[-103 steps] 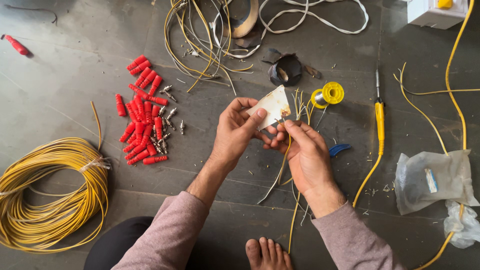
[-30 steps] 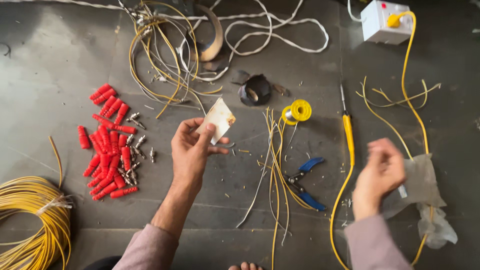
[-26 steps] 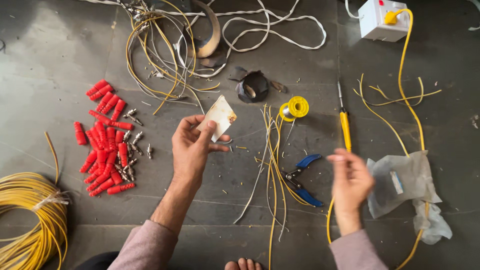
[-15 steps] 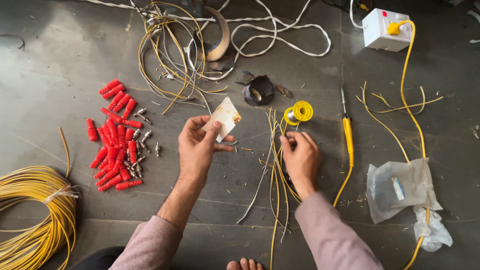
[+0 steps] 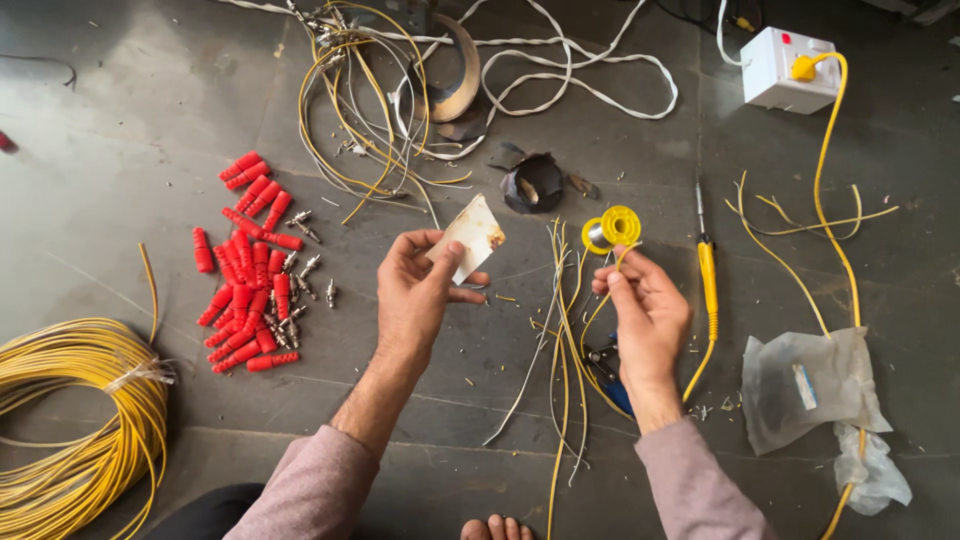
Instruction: The person sits on the floor and solders yellow wires to small metal connectors. They use a soldering iron and solder wire to attach the wires, then insert the connectors into red plastic caps.
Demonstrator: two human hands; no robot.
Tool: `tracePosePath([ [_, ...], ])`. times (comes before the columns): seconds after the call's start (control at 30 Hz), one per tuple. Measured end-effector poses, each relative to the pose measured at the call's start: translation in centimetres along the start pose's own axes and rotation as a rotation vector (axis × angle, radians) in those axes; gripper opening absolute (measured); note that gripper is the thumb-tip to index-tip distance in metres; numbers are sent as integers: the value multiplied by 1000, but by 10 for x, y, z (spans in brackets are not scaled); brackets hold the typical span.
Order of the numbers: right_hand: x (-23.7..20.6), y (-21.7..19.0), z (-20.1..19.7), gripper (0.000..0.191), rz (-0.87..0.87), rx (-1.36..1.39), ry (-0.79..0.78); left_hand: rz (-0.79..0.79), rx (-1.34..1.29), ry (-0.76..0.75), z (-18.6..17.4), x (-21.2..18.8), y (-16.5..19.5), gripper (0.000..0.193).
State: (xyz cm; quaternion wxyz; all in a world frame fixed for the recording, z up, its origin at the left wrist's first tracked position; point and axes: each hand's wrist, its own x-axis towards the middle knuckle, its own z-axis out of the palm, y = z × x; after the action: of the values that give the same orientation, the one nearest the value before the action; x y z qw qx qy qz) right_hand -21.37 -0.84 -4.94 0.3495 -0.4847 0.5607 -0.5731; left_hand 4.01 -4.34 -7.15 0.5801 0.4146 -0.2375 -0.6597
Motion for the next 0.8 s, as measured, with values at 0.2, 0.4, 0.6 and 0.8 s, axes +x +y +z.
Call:
tracePosePath([
  [0.2,-3,-29,8,16,84,100,2,2,-32,-15,4,1,1,27],
  [0.4,-6,-49,22,14,-36,39,-104,-53,-60,-95,11,-6,6,25],
  [0.6,-24,-60,52,15,-153,-119,-116,-97,-53,-212,19,-15,10,24],
  [0.8,-27,-76,64,13,-355,-456,-87,-63,-47,-254,19,-16,10,24],
])
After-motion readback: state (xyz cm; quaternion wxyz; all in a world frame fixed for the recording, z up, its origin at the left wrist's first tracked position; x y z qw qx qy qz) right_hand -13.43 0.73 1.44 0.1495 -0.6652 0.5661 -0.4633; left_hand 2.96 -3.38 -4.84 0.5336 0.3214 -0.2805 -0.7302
